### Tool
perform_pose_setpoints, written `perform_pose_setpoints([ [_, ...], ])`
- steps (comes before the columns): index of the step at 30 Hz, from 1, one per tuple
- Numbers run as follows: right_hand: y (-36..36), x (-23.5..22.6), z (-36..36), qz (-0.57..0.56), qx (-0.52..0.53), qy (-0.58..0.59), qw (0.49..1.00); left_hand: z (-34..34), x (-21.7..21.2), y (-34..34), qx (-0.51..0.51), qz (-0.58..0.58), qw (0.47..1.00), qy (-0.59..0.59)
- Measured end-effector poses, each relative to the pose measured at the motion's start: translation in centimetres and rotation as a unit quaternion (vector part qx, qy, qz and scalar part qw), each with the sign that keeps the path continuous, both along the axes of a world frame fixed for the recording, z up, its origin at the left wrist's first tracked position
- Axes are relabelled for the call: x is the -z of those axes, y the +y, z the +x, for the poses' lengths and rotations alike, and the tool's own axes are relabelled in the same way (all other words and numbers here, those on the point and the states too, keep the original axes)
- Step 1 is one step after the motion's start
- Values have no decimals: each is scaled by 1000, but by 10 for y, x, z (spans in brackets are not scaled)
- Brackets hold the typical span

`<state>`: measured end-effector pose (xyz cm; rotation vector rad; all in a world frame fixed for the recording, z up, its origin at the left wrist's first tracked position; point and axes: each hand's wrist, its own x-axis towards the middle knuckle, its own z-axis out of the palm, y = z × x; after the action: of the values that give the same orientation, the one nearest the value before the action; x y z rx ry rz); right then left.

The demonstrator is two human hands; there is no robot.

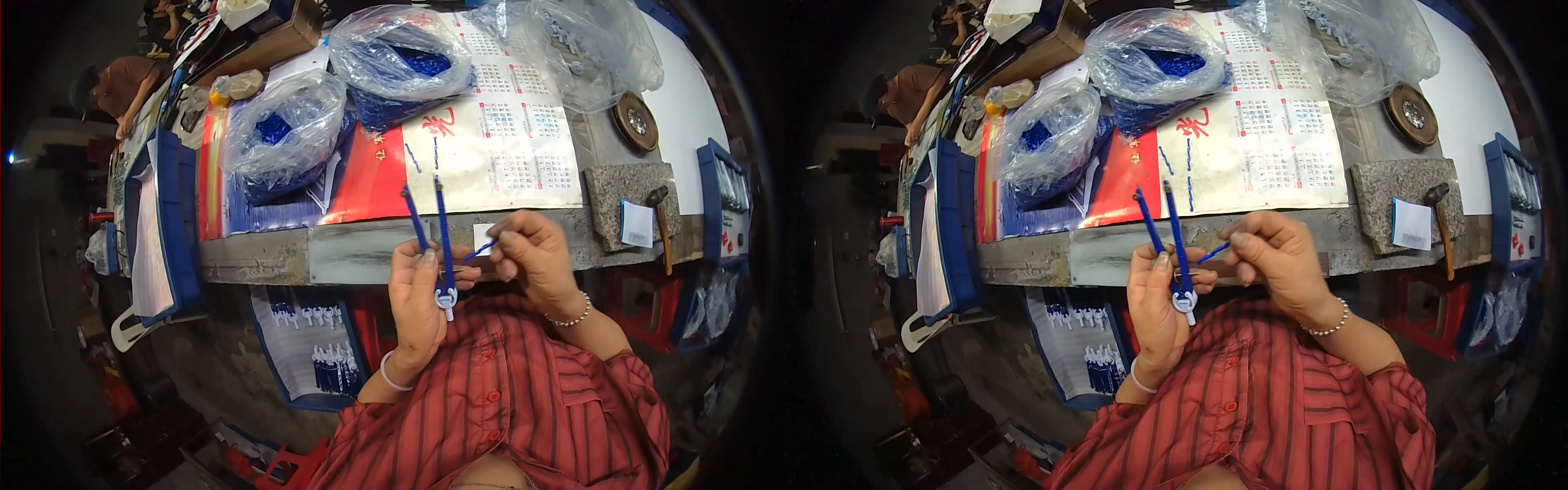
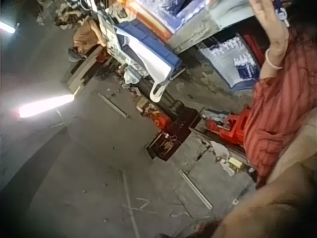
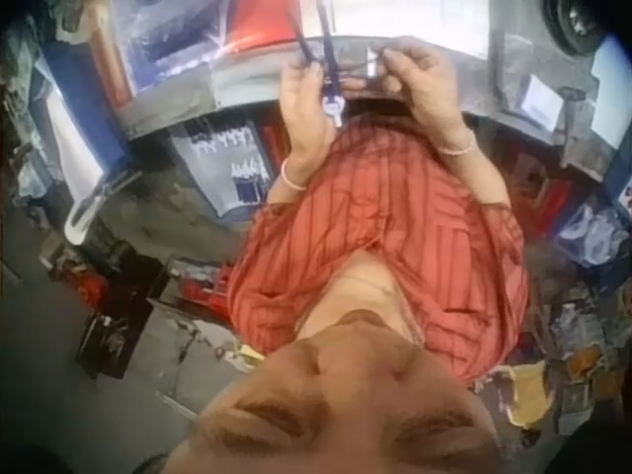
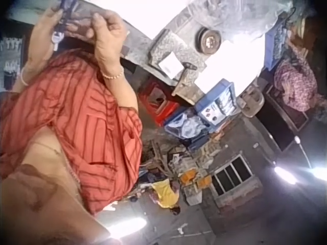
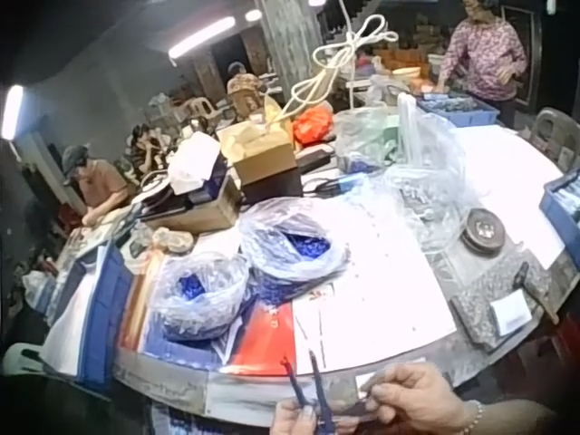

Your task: The user is manual assembling white plastic components onto blue plastic stems using assembly nippers at a workstation.

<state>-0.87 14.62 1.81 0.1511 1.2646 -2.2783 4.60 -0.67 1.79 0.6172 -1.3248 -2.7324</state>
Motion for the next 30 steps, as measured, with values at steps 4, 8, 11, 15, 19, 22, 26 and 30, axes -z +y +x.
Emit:
perform_pose_setpoints([
  [4,10,-17,-9,98,-17,75,992,4,8,-2,110,-54,992,-31],
  [8,10,-21,-10,141,-85,94,982,9,7,1,203,-72,976,-19],
  [11,10,-20,-10,180,-107,115,971,9,6,2,213,-62,975,-27],
  [15,6,-19,-9,221,-120,150,956,9,9,1,223,-80,971,-35],
  [19,5,-17,-9,269,-124,229,927,10,11,3,217,-91,971,-33],
  [22,1,-17,-8,302,-105,281,905,10,10,3,216,-99,971,-31],
  [26,4,-14,-4,334,-118,342,871,12,14,1,217,-141,966,-12],
  [30,-3,-1,9,242,128,356,893,14,14,6,185,-171,967,35],
])
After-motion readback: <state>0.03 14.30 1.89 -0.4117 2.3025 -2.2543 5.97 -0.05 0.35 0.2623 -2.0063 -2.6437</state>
